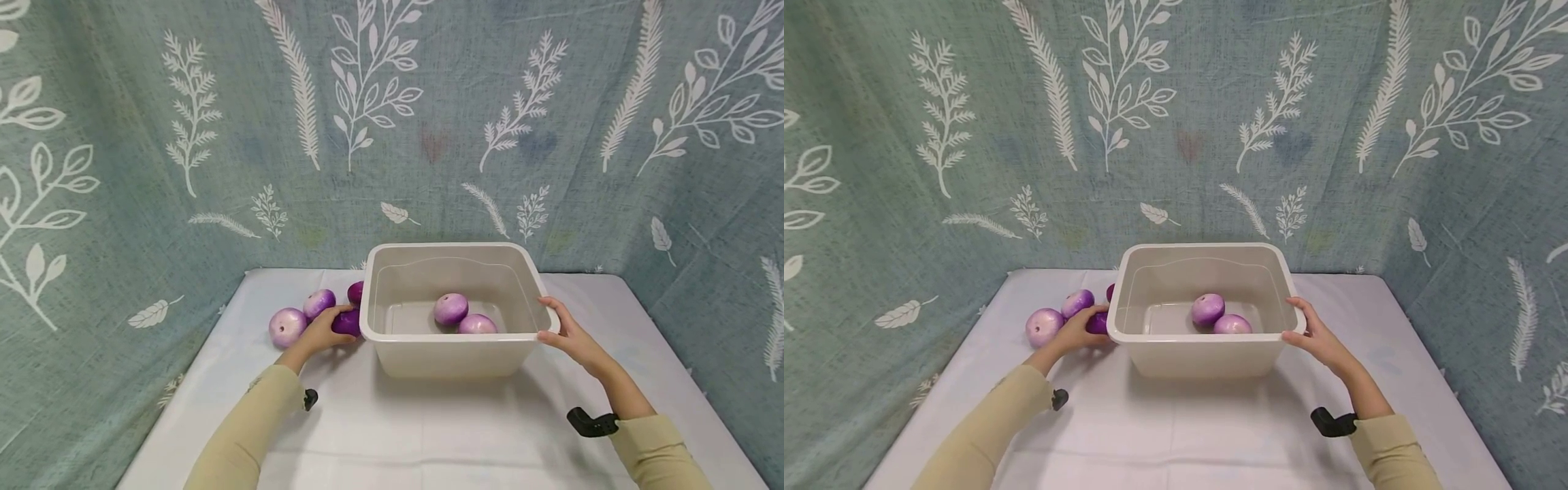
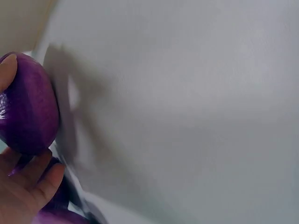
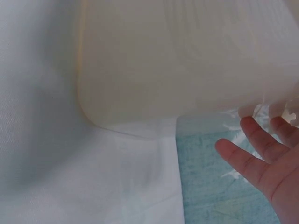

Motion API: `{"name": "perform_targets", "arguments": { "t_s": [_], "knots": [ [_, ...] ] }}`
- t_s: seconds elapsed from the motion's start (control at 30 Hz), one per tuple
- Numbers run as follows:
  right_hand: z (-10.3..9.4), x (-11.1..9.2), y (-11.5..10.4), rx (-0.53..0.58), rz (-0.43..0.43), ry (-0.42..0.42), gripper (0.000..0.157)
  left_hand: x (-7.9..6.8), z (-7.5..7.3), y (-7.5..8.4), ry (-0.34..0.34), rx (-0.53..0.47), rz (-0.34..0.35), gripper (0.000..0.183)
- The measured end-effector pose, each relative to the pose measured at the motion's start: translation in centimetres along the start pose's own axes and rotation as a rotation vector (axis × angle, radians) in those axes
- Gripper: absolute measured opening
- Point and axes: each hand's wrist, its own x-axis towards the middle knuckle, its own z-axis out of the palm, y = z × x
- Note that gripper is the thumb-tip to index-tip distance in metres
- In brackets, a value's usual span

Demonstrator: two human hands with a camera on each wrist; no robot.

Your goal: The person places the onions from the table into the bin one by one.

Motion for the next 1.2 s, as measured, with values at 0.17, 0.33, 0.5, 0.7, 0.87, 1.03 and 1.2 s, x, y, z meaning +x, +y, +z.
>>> {"name": "perform_targets", "arguments": {
  "t_s": [0.17,0.33,0.5,0.7,0.87,1.03,1.2],
  "knots": [
    [0.0,0.0,-0.1,-0.002,0.005,0.002,0.066,-0.5,-0.6,-0.5,0.019,-0.002,-0.033,0.068],
    [-0.1,-0.1,-0.1,-0.003,0.005,0.006,0.066,-0.8,-0.7,-0.6,0.015,0.021,-0.060,0.073],
    [-0.1,0.0,-0.1,-0.001,0.006,0.008,0.066,-1.1,-0.5,-0.4,0.050,0.011,-0.074,0.072],
    [0.0,0.0,-0.3,-0.003,0.008,0.002,0.067,-1.1,-1.0,0.3,0.111,-0.016,-0.028,0.072],
    [0.0,-0.1,-0.3,-0.009,0.014,0.006,0.067,-0.3,-3.1,1.6,0.126,-0.014,-0.014,0.073],
    [0.1,-0.2,-0.4,-0.007,0.012,0.005,0.067,0.8,-6.0,3.7,0.117,0.005,-0.065,0.074],
    [0.1,-0.2,-0.4,-0.003,0.005,0.002,0.066,1.9,-8.5,6.3,0.124,0.006,-0.084,0.076]
  ]
}}
